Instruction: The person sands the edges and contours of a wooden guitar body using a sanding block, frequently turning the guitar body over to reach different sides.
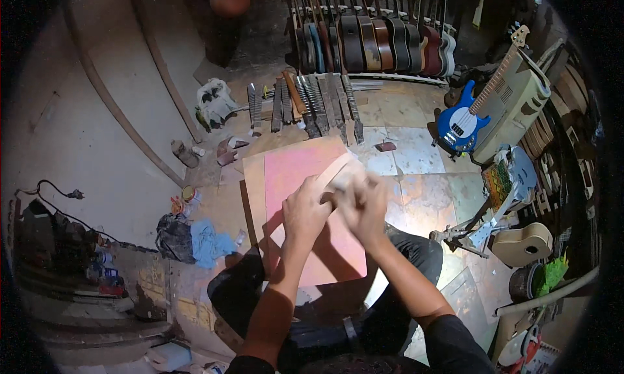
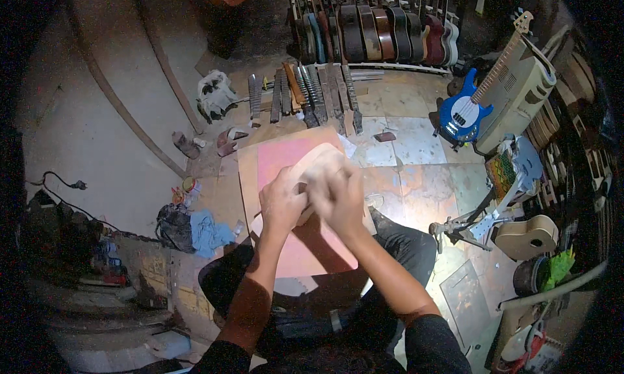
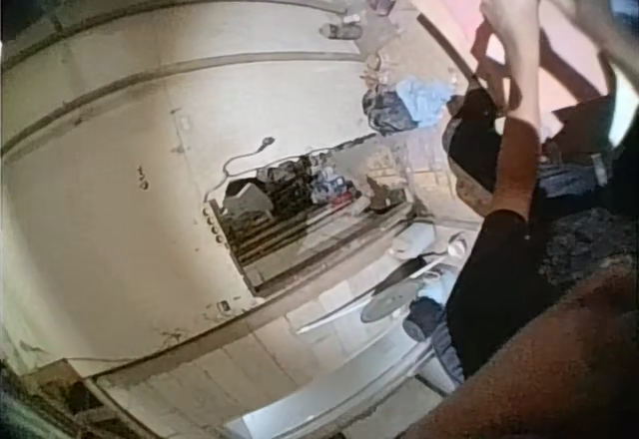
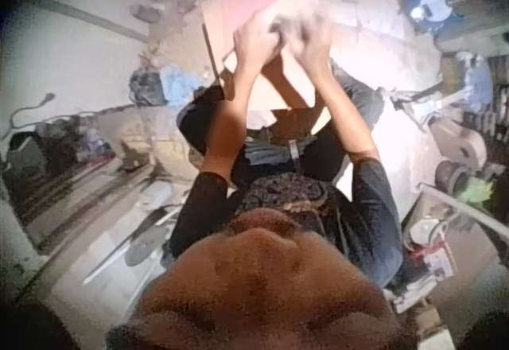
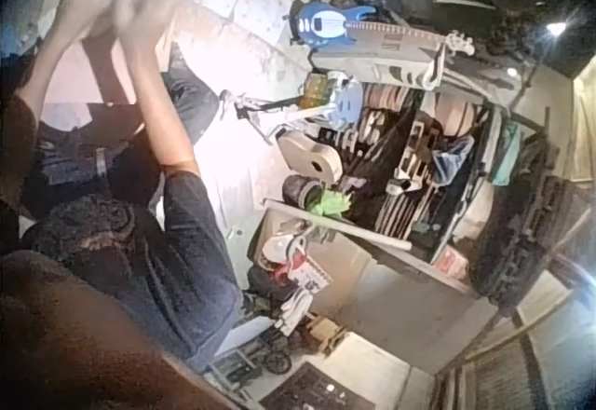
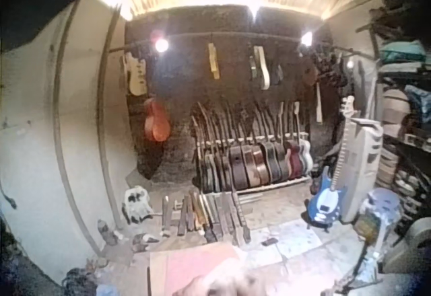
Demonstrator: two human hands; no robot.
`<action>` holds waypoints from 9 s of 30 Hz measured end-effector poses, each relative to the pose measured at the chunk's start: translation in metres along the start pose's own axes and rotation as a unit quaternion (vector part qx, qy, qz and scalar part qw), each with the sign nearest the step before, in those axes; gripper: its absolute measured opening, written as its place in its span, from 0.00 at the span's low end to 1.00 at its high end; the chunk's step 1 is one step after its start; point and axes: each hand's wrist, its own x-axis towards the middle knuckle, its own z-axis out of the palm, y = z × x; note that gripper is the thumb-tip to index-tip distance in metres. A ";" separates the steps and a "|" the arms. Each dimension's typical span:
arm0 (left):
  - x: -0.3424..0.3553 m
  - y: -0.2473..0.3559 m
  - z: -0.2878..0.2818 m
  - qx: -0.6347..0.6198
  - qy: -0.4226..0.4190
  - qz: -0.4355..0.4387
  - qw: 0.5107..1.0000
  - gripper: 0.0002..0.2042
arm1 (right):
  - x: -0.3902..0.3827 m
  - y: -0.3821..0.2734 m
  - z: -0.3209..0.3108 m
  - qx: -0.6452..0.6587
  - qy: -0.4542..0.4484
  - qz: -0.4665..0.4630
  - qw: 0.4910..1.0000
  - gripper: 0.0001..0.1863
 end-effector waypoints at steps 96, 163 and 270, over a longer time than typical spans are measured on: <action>-0.012 0.007 -0.039 0.015 -0.020 -0.165 0.986 0.27 | -0.006 0.001 0.054 0.192 -0.035 0.242 0.951 0.19; -0.018 -0.040 -0.047 -0.045 0.026 -0.064 0.997 0.40 | 0.059 0.050 0.074 0.197 -0.005 0.254 0.947 0.21; 0.007 0.024 -0.076 0.119 -0.027 -0.038 0.992 0.12 | -0.010 0.001 0.039 0.227 -0.104 0.295 0.922 0.26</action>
